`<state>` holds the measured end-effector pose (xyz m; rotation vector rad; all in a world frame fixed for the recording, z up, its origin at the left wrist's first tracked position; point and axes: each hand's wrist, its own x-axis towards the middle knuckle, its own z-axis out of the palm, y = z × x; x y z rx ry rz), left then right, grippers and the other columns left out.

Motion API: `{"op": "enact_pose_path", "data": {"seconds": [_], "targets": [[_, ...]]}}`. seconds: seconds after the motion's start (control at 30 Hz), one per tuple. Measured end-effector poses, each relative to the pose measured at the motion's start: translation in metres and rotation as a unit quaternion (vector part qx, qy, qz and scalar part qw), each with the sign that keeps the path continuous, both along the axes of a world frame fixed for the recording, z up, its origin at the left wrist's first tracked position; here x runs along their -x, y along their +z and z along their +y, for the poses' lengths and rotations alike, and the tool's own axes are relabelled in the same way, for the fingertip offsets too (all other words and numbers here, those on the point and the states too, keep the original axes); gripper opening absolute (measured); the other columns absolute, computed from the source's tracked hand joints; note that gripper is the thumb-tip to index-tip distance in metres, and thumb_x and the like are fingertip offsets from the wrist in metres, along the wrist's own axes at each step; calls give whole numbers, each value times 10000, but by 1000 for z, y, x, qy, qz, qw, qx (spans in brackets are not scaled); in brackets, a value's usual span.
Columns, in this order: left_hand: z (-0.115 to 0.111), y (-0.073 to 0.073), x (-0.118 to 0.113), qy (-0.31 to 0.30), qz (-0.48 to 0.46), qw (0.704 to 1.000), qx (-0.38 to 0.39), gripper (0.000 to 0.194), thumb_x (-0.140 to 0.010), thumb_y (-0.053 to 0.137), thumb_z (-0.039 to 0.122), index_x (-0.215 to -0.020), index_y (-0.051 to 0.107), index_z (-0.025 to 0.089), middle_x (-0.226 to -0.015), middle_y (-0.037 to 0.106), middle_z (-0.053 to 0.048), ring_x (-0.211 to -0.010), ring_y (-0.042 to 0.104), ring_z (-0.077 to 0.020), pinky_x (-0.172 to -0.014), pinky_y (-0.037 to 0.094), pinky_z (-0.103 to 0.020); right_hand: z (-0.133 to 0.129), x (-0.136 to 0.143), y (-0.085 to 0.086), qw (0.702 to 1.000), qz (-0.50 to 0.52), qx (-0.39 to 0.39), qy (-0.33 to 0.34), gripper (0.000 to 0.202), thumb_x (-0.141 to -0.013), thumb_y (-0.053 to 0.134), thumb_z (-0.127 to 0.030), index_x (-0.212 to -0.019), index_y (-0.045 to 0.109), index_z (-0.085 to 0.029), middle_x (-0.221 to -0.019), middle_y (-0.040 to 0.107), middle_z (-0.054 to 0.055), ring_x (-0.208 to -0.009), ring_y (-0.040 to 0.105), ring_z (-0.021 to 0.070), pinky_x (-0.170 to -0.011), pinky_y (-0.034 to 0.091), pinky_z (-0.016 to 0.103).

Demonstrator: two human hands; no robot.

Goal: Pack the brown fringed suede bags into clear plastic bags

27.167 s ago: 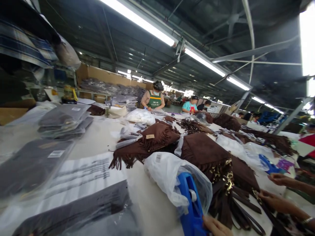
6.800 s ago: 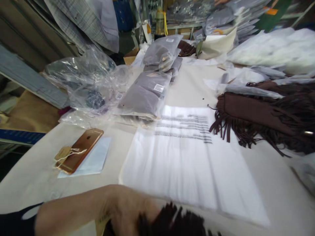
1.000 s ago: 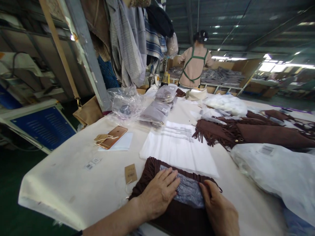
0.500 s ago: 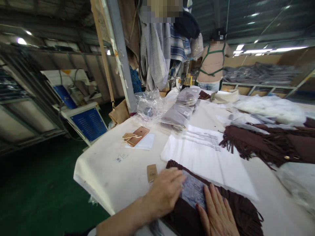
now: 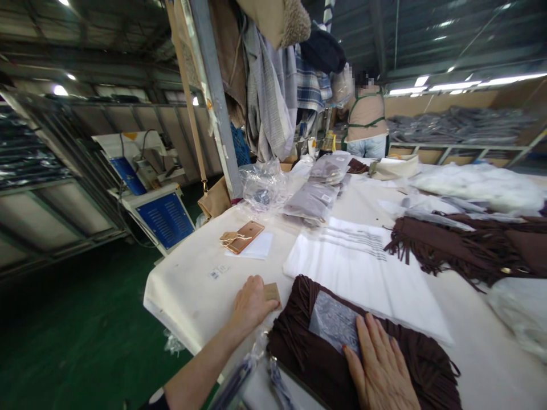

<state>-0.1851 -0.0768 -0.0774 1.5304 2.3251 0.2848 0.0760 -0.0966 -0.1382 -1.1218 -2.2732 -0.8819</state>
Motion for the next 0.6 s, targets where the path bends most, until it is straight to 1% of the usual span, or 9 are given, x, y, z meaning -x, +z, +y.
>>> {"op": "enact_pose_path", "data": {"seconds": [0.07,0.13,0.23,0.3,0.37,0.43,0.5,0.57,0.6], "targets": [[-1,0,4,15,-24,1000,-7,373,-660,690,304,-916,456,168,-971,551,-54,-909,554,-218,-706,394,-280,-2,0,9,1000,-27,-1,6,355,-876,381,-248,-938,684,-74,-1121,612,246,-1019,583,386,-781,493,508],[-4,-2,6,32,-49,998,-19,374,-673,678,264,-945,439,169,-901,567,-29,-846,567,-197,-678,382,-267,-3,-1,14,999,-38,2,6,353,-877,379,-237,-939,688,-78,-1113,618,242,-1009,591,384,-772,503,503],[-6,-4,5,45,-100,993,-31,363,-695,645,165,-987,429,165,-746,565,26,-733,571,-167,-644,362,-251,-5,-3,13,999,-35,4,7,356,-881,373,-232,-958,685,-78,-1124,612,245,-1017,587,384,-769,505,499],[-2,-5,0,35,-147,988,-27,315,-658,658,96,-899,472,174,-661,541,59,-677,558,-144,-622,352,-236,-5,-4,9,1000,-27,5,13,367,-884,362,-233,-978,678,-73,-1142,599,252,-1070,552,396,-779,499,505],[5,-5,-6,19,-205,978,-7,229,-636,659,55,-747,500,176,-593,513,75,-614,535,-121,-592,351,-224,-5,-4,5,1000,-18,18,14,384,-890,339,-235,-1003,669,-74,-1172,582,251,-1161,480,404,-803,487,513],[13,-6,-12,7,-270,963,25,160,-685,648,84,-665,511,165,-549,489,78,-537,499,-102,-558,363,-222,-5,-5,1,999,-9,38,7,404,-899,312,-241,-1025,661,-82,-1205,565,239,-1218,426,394,-836,473,517],[20,-6,-16,-2,-336,940,61,143,-771,626,192,-665,539,151,-535,481,75,-471,449,-87,-517,367,-221,-4,-5,0,999,-7,48,1,422,-905,291,-247,-1045,655,-86,-1222,557,230,-1199,454,381,-853,467,514],[25,-5,-17,-10,-403,910,100,244,-813,591,324,-651,546,147,-521,477,67,-431,408,-79,-481,359,-219,-4,-5,0,999,-8,47,-4,436,-908,278,-251,-1053,652,-80,-1218,561,231,-1146,507,374,-851,472,511],[28,-4,-17,-14,-436,892,121,301,-806,579,387,-627,541,148,-513,481,55,-427,411,-84,-474,363,-224,-4,-5,1,999,-7,44,-8,442,-909,274,-254,-1049,654,-76,-1211,565,234,-1123,527,373,-846,477,511]]}}
